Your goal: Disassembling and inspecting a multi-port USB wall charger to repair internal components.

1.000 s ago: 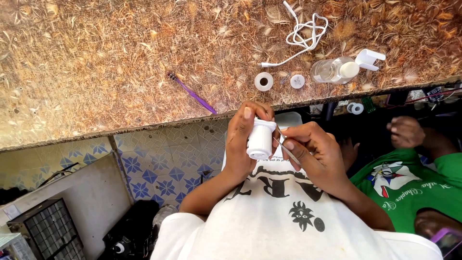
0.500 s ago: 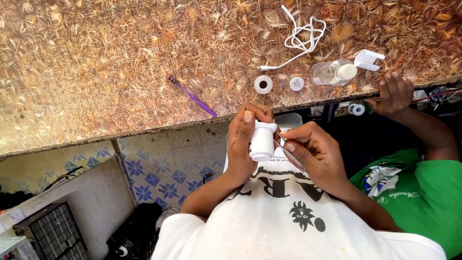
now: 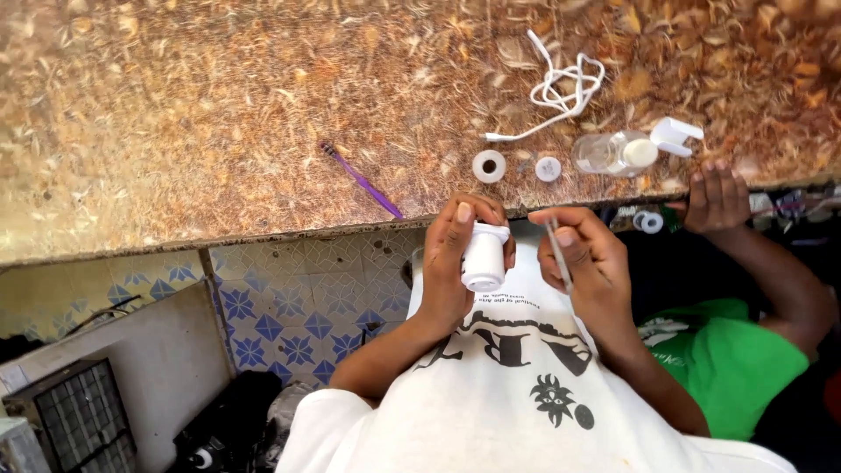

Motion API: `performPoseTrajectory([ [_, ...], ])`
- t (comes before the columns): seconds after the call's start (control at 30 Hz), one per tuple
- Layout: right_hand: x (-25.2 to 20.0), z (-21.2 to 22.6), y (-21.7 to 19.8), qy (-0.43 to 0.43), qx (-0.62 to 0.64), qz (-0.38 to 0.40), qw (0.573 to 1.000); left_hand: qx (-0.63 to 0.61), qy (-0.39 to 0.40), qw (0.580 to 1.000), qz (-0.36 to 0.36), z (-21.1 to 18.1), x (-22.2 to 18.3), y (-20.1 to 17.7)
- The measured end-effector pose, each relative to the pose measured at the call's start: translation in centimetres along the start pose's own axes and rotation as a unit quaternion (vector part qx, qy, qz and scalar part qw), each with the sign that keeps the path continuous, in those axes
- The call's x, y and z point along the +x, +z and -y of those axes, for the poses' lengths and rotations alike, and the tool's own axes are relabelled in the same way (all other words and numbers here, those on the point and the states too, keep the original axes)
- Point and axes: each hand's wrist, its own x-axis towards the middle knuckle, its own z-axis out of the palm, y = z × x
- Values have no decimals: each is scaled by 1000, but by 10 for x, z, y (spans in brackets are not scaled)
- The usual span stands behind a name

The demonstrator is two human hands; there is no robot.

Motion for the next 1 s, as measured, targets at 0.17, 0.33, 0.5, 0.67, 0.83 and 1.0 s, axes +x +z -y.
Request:
performPoseTrajectory([
  [0.17,12,-14,2,41,-69,-18,997,-10,-2,999,-37,6,-5,-11],
  [0.33,38,-49,9,46,-57,48,996,-29,1,995,-96,4,-10,-22],
  [0.5,72,-110,6,91,-126,61,986,-44,30,996,-78,-16,-13,-36],
  [0.67,106,-137,16,63,-282,120,950,-49,61,991,-108,-7,-18,-76],
  [0.83,137,-170,10,3,-446,140,884,-36,81,985,-145,-20,-33,-92],
  [1.0,153,-174,17,-108,-532,157,825,41,127,976,-174,-34,-51,-85],
])
